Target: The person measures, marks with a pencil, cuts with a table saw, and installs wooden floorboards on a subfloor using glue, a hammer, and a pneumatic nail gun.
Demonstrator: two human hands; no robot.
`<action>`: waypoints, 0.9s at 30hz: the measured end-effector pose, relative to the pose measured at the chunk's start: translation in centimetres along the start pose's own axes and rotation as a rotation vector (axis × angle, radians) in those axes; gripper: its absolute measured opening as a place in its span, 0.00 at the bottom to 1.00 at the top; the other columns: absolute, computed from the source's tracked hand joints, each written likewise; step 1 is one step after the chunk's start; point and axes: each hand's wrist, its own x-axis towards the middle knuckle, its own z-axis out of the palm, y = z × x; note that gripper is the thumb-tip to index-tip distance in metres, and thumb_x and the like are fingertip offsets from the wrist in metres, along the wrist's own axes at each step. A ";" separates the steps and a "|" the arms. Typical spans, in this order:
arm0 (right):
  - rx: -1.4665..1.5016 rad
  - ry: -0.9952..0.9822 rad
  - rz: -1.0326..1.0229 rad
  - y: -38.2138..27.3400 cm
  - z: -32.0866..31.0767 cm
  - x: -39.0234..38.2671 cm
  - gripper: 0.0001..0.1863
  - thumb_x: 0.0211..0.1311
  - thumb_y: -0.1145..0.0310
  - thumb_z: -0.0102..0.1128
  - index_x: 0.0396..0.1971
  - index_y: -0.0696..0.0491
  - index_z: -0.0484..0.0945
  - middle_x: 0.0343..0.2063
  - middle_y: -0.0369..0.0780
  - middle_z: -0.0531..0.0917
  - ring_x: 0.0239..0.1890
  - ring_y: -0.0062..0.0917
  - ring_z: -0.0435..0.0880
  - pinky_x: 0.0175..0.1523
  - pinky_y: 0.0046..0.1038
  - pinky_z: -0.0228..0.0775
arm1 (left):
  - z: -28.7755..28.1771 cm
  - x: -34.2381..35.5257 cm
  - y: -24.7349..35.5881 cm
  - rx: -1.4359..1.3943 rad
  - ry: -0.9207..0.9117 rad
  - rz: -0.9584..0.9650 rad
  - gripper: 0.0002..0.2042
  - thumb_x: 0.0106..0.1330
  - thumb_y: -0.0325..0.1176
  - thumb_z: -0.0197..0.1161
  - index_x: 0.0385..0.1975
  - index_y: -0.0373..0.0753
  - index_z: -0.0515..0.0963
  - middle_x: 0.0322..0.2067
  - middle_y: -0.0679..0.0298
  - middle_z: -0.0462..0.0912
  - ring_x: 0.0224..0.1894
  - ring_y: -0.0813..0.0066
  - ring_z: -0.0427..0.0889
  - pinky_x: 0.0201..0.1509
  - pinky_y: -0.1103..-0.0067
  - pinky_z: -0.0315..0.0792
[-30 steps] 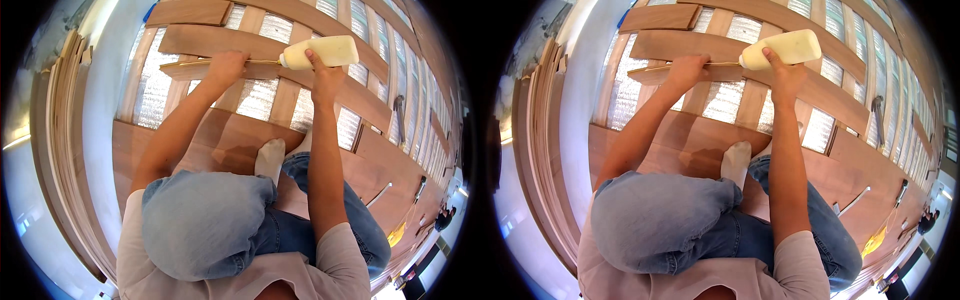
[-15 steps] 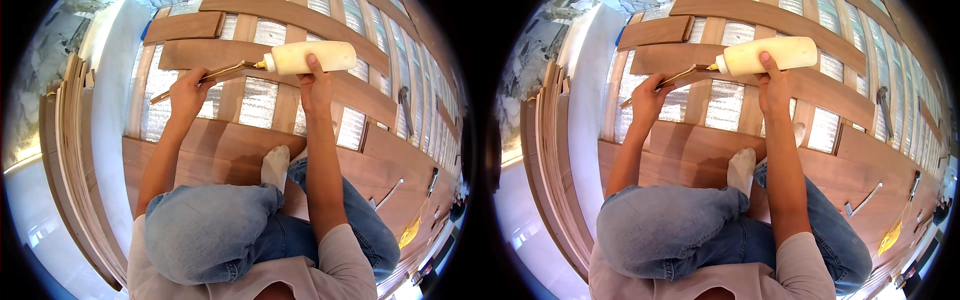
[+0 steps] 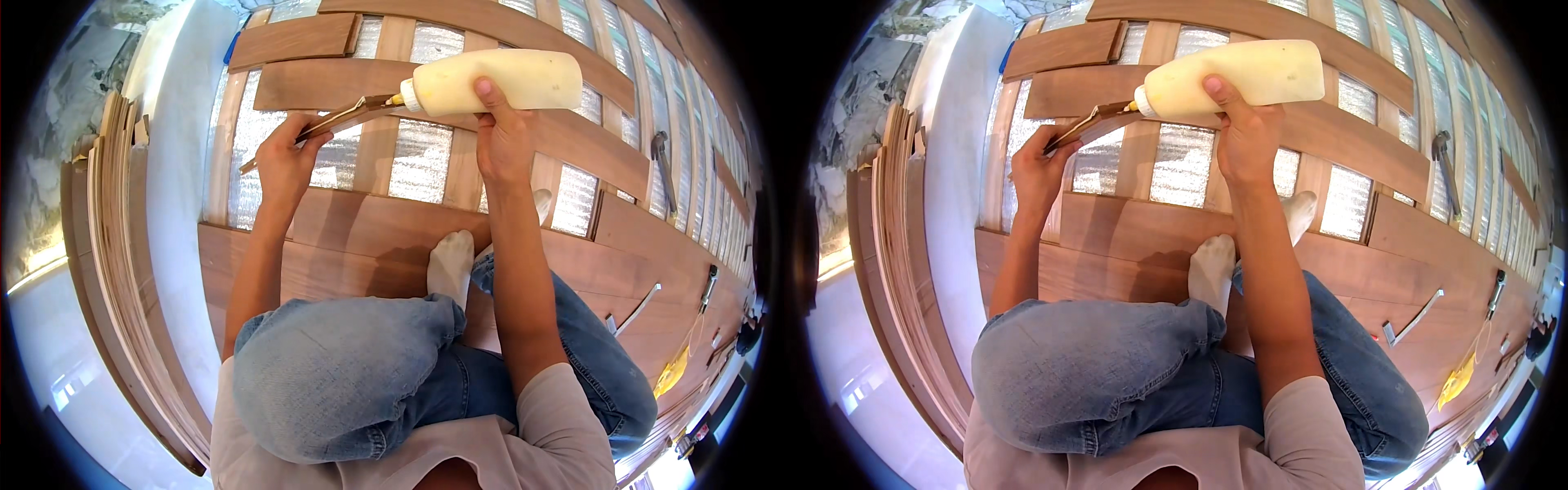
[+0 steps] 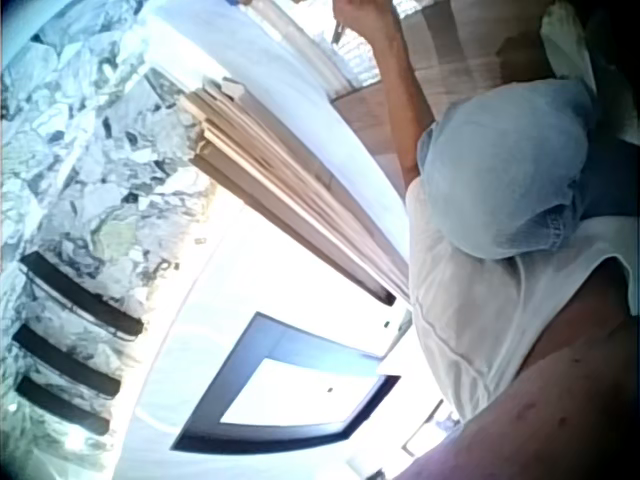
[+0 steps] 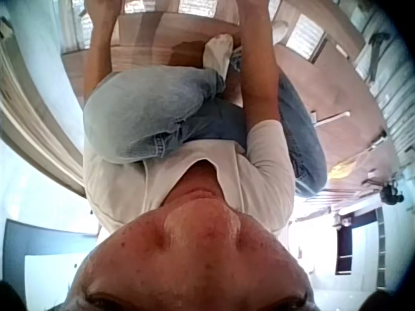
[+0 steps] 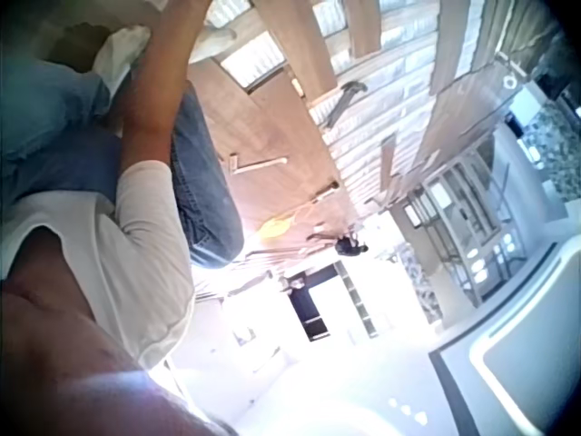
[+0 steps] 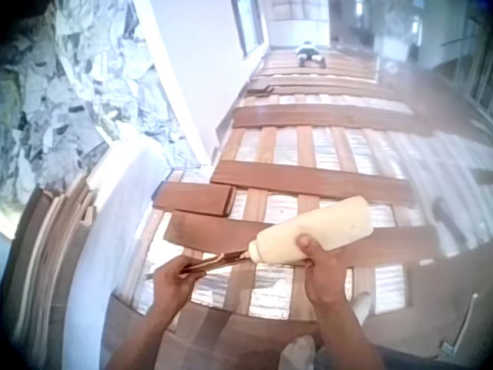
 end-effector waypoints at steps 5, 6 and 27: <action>0.028 0.014 -0.052 -0.4 1.3 -0.1 0.22 0.53 0.81 0.74 0.48 0.60 0.79 0.43 0.39 0.84 0.47 0.25 0.82 0.55 0.26 0.75 | -0.8 -0.8 -1.1 -0.046 0.008 -0.028 0.11 0.58 0.25 0.74 0.39 0.33 0.82 0.33 0.61 0.89 0.39 0.75 0.87 0.46 0.79 0.77; -0.010 -0.004 -0.075 -0.4 1.4 0.0 0.22 0.52 0.80 0.75 0.48 0.60 0.79 0.43 0.40 0.84 0.47 0.25 0.82 0.55 0.26 0.75 | -0.8 -0.9 -1.5 -0.065 0.032 -0.011 0.10 0.57 0.25 0.74 0.37 0.34 0.82 0.33 0.59 0.88 0.37 0.71 0.88 0.43 0.77 0.78; -1.687 -0.561 -0.007 -1.5 -3.7 0.3 0.21 0.52 0.70 0.70 0.48 0.53 0.82 0.43 0.47 0.86 0.48 0.45 0.83 0.56 0.41 0.74 | -0.9 -1.9 -2.2 -0.108 0.101 0.038 0.11 0.57 0.24 0.74 0.39 0.34 0.83 0.34 0.58 0.88 0.37 0.68 0.88 0.41 0.76 0.79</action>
